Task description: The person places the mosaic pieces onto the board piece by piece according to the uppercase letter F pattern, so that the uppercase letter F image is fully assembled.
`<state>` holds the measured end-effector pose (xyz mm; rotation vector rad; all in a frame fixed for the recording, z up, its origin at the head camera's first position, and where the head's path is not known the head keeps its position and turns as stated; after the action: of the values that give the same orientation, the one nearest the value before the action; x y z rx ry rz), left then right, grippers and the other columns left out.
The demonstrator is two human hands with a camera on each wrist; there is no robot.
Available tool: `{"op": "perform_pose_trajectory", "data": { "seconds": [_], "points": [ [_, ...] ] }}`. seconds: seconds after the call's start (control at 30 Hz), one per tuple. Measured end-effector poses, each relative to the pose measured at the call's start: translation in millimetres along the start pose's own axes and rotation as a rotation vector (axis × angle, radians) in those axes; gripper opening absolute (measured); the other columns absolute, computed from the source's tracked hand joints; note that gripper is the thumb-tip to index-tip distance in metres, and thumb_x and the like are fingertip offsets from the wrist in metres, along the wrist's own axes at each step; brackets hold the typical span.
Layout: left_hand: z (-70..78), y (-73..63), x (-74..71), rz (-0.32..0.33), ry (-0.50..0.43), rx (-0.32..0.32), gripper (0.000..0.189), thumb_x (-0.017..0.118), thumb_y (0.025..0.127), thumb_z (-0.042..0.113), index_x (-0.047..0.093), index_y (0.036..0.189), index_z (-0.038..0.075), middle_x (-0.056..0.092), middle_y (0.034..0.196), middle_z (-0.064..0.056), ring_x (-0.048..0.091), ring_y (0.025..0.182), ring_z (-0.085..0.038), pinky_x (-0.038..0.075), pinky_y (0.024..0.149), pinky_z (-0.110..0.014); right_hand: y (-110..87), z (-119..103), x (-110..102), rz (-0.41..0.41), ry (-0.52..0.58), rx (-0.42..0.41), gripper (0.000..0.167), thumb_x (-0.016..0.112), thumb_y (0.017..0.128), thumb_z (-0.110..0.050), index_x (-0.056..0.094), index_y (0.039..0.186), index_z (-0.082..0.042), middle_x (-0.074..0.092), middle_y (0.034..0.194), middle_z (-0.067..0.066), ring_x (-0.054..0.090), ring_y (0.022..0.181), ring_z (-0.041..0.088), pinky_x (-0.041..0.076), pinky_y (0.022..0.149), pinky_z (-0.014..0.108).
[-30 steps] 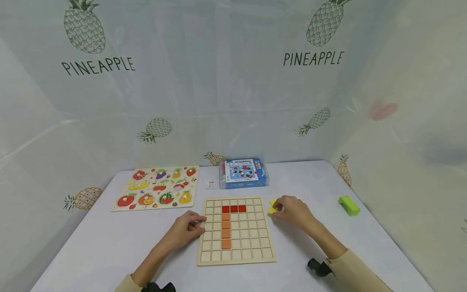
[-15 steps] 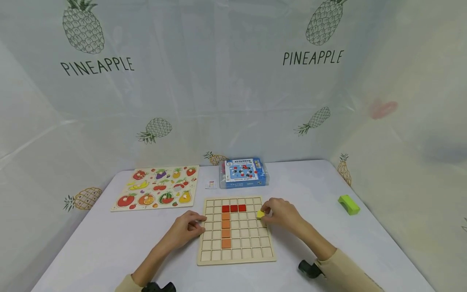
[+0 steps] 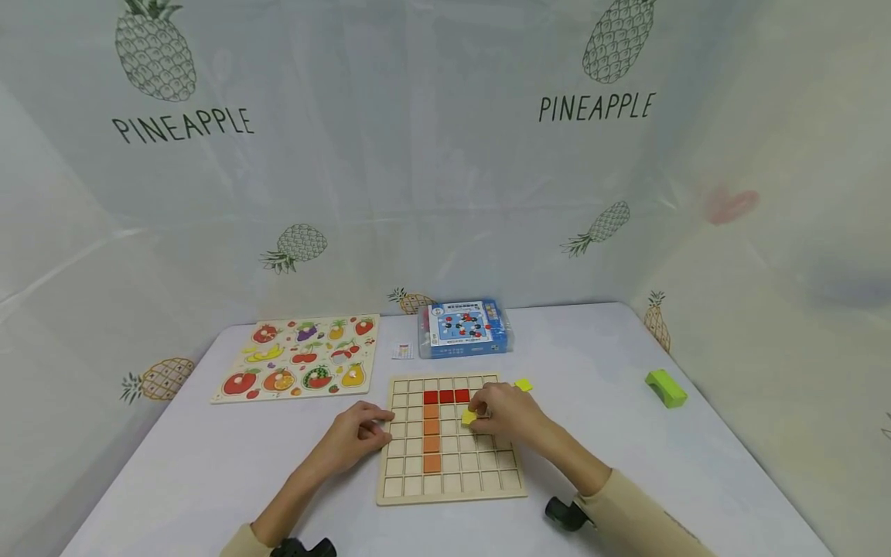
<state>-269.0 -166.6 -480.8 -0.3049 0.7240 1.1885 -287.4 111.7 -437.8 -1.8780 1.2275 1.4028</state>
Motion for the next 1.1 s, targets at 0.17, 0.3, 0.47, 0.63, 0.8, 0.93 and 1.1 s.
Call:
{"op": "perform_pose_trajectory", "data": {
  "seconds": [0.17,0.3,0.47,0.63,0.8,0.93,1.1],
  "points": [
    [-0.1,-0.6,-0.1,0.005,0.005,-0.011,0.031,0.074,0.087,0.016,0.070,0.116,0.007,0.061,0.111,-0.007,0.059,0.080,-0.002,0.052,0.072,-0.018,4.1,-8.6,4.8,-0.010,0.006,-0.028,0.023,0.082,0.078,-0.025,0.076,0.094,-0.010,0.071,0.086,-0.003,0.058,0.076,0.007,0.052,0.070,0.023],
    [1.1,-0.8,-0.7,0.005,0.008,0.008,0.031,0.073,0.087,0.015,0.070,0.117,0.006,0.061,0.111,-0.009,0.060,0.080,-0.002,0.053,0.071,-0.018,5.5,-13.0,7.1,-0.022,0.013,-0.038,0.021,0.081,0.080,-0.025,0.076,0.095,-0.011,0.071,0.087,-0.004,0.058,0.078,0.006,0.051,0.071,0.023],
    [1.7,-0.8,-0.8,0.002,0.015,0.020,0.031,0.073,0.088,0.015,0.070,0.117,0.005,0.062,0.111,-0.009,0.060,0.079,-0.001,0.053,0.071,-0.017,8.0,-16.9,10.2,-0.019,0.001,-0.073,0.021,0.080,0.081,-0.027,0.076,0.096,-0.013,0.071,0.088,-0.005,0.056,0.077,0.004,0.050,0.071,0.022],
    [1.4,-0.2,-0.5,-0.002,0.021,0.006,0.031,0.073,0.088,0.015,0.070,0.117,0.006,0.062,0.111,-0.009,0.059,0.079,-0.001,0.052,0.071,-0.017,10.5,-19.9,12.4,-0.028,0.009,-0.089,0.020,0.079,0.081,-0.026,0.077,0.097,-0.013,0.071,0.089,-0.004,0.055,0.076,0.004,0.048,0.069,0.020],
    [2.3,0.6,-0.9,0.000,0.022,0.005,0.031,0.073,0.088,0.015,0.070,0.118,0.005,0.061,0.111,-0.009,0.059,0.079,-0.002,0.052,0.071,-0.017,11.6,-22.3,13.6,-0.045,0.011,-0.091,0.019,0.079,0.081,-0.025,0.076,0.097,-0.014,0.072,0.090,-0.005,0.058,0.080,0.005,0.049,0.071,0.022],
    [2.9,0.7,-1.2,-0.001,0.025,0.004,0.031,0.073,0.088,0.015,0.070,0.117,0.006,0.062,0.111,-0.009,0.059,0.079,-0.001,0.052,0.071,-0.017,12.2,-24.3,14.8,-0.053,0.021,-0.097,0.018,0.079,0.081,-0.023,0.076,0.096,-0.014,0.072,0.091,-0.004,0.059,0.081,0.006,0.050,0.071,0.023],
    [2.2,0.3,-1.3,0.000,0.021,0.005,0.031,0.073,0.088,0.015,0.070,0.117,0.006,0.062,0.111,-0.009,0.059,0.078,-0.002,0.052,0.071,-0.017,13.1,-25.2,16.1,-0.057,0.031,-0.097,0.016,0.079,0.081,-0.021,0.076,0.095,-0.013,0.071,0.089,-0.003,0.058,0.079,0.007,0.048,0.069,0.022]
  ]
}}
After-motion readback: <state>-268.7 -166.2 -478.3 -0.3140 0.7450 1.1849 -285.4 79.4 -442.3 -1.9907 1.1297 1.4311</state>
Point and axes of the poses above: each hand's wrist, its own y-axis towards the middle knuckle, its own x-axis out of the palm, z = x × y, the point moved 4 cm from there along y, towards the middle knuckle
